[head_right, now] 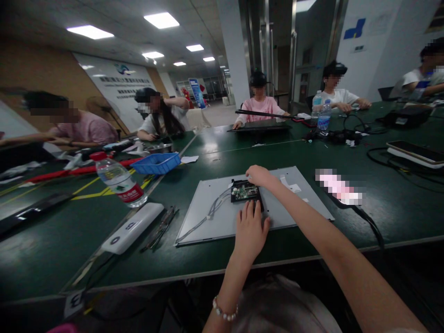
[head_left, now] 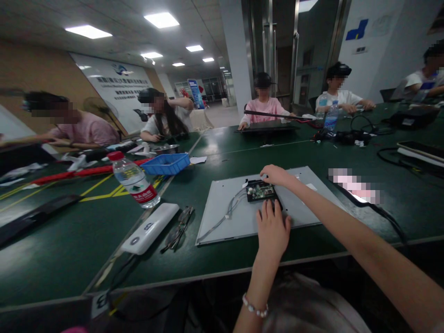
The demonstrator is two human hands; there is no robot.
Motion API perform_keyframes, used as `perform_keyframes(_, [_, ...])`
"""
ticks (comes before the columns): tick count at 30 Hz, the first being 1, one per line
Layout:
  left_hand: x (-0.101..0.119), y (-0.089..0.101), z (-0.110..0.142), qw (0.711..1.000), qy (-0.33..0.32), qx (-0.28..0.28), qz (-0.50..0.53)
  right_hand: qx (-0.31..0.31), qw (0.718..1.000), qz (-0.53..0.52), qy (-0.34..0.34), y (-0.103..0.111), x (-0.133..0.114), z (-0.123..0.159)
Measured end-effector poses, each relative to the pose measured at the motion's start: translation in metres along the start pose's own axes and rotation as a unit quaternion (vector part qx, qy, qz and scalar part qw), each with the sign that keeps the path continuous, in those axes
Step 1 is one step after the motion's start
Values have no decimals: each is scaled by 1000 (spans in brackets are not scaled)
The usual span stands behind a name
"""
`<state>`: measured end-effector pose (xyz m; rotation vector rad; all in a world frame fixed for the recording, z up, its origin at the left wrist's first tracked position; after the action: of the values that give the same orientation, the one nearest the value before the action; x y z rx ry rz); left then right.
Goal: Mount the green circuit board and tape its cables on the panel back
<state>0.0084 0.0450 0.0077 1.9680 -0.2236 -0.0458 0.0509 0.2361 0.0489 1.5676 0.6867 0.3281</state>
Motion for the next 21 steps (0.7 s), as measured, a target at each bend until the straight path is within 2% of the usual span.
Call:
perform_keyframes(5, [0,-3,0,1000,3,7,2,6,999,7,-44,-16,4,-7])
perform_keyframes(8, [0,-4,1,1000,3,9,3,12,998,12,-59,-16,6,-6])
perform_keyframes(15, [0,-2,1,1000,4,3,7,-9,999,-6,-34,-17,7,-6])
perform_keyframes(21, [0,-2,1,1000,5,5,1,27,998,-31,-53,-15,11,-10])
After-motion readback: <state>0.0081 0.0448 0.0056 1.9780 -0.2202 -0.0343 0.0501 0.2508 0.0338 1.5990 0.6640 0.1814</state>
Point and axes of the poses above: each hand's wrist, its own z-axis away from the middle knuckle, its own y-axis out of the back of the hand, x = y × z, the point moved 5 cm from there along -z, towards the middle knuckle
